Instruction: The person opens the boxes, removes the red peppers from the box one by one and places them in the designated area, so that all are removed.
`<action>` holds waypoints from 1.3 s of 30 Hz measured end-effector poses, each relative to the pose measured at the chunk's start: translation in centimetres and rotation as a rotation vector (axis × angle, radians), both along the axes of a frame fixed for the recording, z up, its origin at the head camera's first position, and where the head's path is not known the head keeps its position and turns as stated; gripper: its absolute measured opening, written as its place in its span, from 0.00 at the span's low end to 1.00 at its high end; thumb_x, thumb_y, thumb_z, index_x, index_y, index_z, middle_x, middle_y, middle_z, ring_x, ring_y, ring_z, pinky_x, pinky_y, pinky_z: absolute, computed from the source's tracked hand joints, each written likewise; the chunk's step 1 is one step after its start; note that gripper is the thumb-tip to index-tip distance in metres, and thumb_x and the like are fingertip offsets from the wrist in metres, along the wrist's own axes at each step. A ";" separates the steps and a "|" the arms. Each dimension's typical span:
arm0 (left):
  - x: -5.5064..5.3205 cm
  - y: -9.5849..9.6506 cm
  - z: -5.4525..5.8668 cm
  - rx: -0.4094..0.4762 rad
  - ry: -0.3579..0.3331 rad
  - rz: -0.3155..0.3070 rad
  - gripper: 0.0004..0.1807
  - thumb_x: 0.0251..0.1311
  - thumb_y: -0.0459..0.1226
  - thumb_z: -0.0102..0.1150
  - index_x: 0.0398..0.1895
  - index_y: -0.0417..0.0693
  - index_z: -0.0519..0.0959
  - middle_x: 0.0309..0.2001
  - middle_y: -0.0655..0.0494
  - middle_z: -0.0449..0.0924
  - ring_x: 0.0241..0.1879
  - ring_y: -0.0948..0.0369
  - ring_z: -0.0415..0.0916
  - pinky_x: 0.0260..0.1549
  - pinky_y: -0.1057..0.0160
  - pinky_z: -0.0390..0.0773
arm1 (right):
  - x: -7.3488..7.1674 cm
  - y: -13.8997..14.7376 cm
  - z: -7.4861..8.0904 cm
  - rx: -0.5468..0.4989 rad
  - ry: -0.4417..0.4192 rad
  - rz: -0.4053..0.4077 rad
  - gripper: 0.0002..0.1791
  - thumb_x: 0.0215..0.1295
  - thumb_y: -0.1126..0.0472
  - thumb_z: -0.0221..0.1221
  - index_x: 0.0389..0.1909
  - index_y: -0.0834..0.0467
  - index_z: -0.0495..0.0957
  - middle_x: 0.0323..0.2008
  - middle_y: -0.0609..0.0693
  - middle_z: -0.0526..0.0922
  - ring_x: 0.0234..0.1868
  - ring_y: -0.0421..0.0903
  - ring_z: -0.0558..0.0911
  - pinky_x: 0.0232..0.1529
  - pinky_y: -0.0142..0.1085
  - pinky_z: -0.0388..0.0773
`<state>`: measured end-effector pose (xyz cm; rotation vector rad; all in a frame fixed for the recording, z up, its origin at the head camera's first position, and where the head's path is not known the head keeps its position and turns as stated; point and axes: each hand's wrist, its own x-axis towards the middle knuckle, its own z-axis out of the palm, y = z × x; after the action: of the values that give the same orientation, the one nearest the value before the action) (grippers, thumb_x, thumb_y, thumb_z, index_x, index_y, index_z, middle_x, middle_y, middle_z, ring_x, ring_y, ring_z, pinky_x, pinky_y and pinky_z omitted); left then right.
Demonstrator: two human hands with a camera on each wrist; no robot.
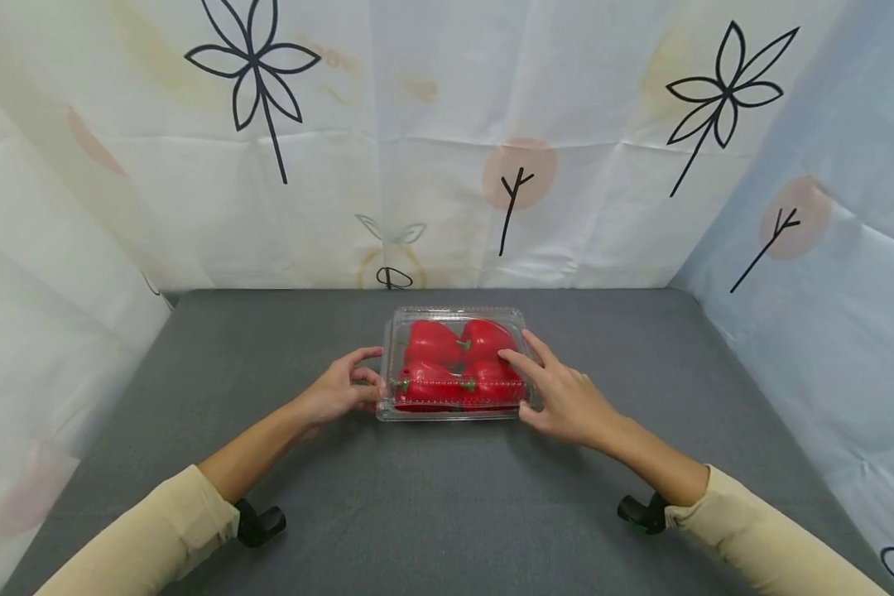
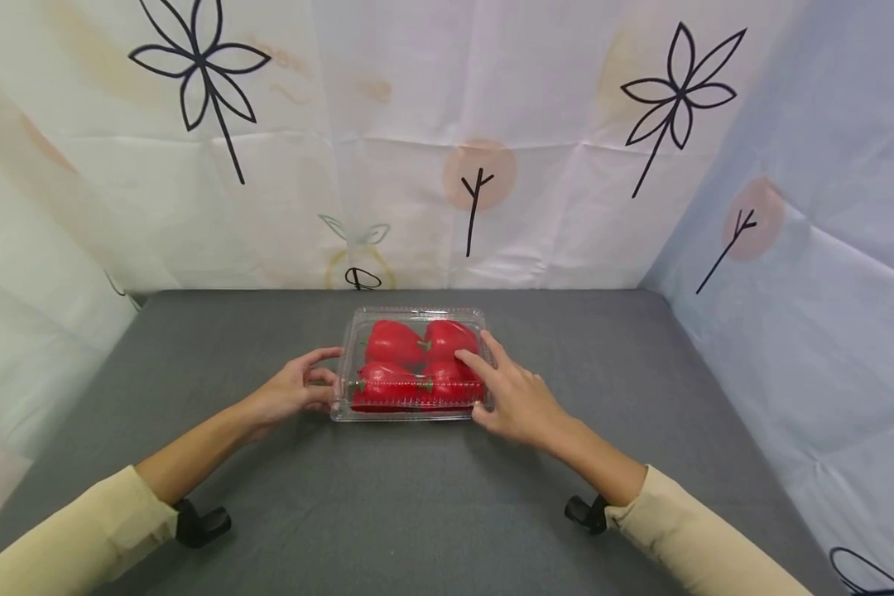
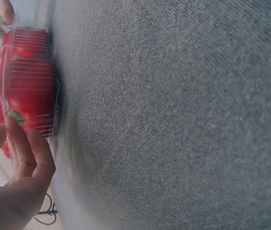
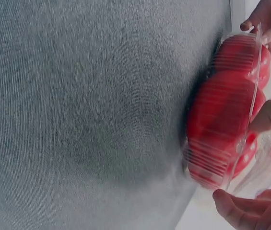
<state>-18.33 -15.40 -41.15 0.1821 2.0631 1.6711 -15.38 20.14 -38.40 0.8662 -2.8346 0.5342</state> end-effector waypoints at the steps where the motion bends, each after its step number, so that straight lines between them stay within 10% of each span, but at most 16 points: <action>1: 0.0 0.0 0.0 -0.001 -0.006 -0.001 0.39 0.65 0.28 0.57 0.76 0.42 0.52 0.42 0.48 0.79 0.42 0.55 0.78 0.47 0.53 0.80 | 0.0 0.1 0.1 0.017 0.003 0.001 0.40 0.54 0.63 0.68 0.70 0.53 0.67 0.73 0.63 0.59 0.16 0.34 0.61 0.15 0.30 0.60; 14: 0.0 -0.1 0.1 0.030 -0.037 -0.010 0.40 0.65 0.28 0.59 0.76 0.40 0.51 0.44 0.47 0.79 0.40 0.57 0.79 0.48 0.54 0.80 | -1.4 0.6 2.5 0.095 0.030 -0.010 0.46 0.54 0.47 0.69 0.74 0.51 0.61 0.70 0.59 0.66 0.22 0.39 0.73 0.17 0.33 0.63; 20: 0.4 -0.3 0.1 0.043 -0.042 -0.022 0.39 0.66 0.29 0.59 0.76 0.40 0.51 0.43 0.46 0.80 0.40 0.56 0.79 0.49 0.53 0.80 | -2.3 0.7 4.1 -0.003 -0.020 -0.055 0.46 0.59 0.45 0.65 0.76 0.48 0.57 0.70 0.54 0.68 0.48 0.53 0.81 0.30 0.45 0.78; 33: 1.3 -0.8 0.0 0.076 -0.041 -0.064 0.40 0.63 0.29 0.61 0.75 0.38 0.52 0.39 0.48 0.80 0.39 0.56 0.80 0.48 0.55 0.80 | -4.2 0.9 5.6 -0.239 -0.074 -0.129 0.39 0.64 0.50 0.63 0.74 0.51 0.61 0.48 0.57 0.83 0.40 0.50 0.82 0.41 0.49 0.76; 39: 1.9 -0.8 -0.1 0.089 -0.057 -0.075 0.41 0.62 0.29 0.61 0.75 0.39 0.52 0.39 0.48 0.80 0.39 0.56 0.80 0.47 0.55 0.80 | -5.6 0.8 5.3 -0.378 -0.096 -0.138 0.38 0.67 0.54 0.61 0.75 0.55 0.59 0.57 0.59 0.80 0.47 0.55 0.78 0.49 0.51 0.72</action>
<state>-16.45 -16.24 -41.23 0.2353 1.9182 1.7031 -20.98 20.93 -33.10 0.5845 -2.7106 1.0693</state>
